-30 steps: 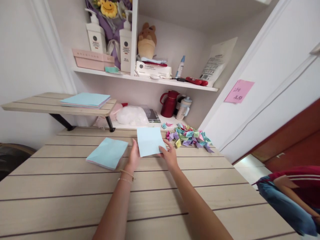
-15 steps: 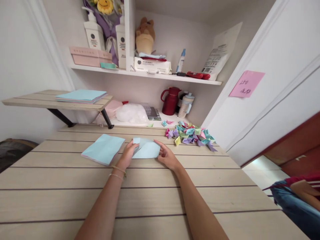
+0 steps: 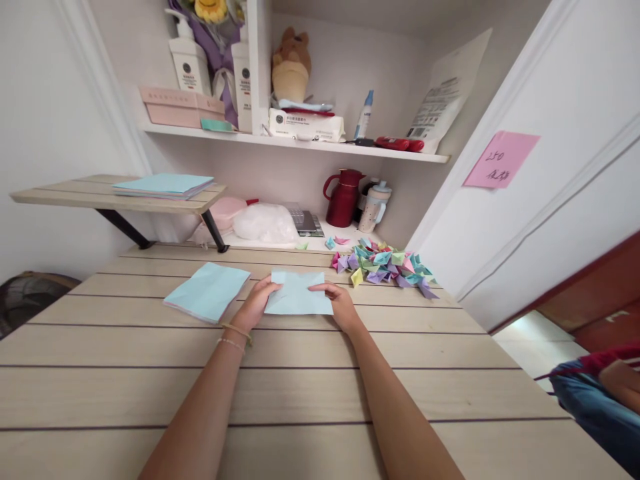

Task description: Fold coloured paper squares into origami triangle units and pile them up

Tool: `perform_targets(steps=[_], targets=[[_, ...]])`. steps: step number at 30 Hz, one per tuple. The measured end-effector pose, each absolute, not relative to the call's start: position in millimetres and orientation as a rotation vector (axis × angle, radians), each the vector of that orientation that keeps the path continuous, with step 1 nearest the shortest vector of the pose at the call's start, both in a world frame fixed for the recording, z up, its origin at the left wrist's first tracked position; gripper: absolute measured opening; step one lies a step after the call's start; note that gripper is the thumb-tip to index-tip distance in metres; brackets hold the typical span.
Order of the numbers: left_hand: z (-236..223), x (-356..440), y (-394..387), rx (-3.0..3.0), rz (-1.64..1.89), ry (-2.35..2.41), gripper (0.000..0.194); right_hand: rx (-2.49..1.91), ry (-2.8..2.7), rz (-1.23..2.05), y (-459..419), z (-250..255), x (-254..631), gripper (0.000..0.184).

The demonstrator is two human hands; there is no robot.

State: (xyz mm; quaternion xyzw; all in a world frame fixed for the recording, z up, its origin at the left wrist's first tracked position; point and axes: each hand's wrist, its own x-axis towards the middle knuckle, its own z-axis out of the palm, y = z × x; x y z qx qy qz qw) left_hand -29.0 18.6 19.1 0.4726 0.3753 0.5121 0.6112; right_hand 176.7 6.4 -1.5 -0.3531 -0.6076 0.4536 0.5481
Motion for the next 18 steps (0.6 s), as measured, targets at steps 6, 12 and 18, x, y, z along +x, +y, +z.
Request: perform_targets(steps=[6, 12, 18], targets=[[20.1, -29.4, 17.6, 1.084, 1.181, 0.852, 0.035, -0.93, -1.283, 0.935, 8.9, -1.0, 182.9, 0.009], [21.8, -30.1, 18.0, 1.021, 1.208, 0.955, 0.033, -0.961, -1.236, 0.889, 8.9, -0.7, 181.8, 0.007], [22.4, -27.6, 17.4, 0.988, 1.207, 0.772, 0.024, -0.955, -1.171, 1.076, 9.0, -0.5, 170.8, 0.027]])
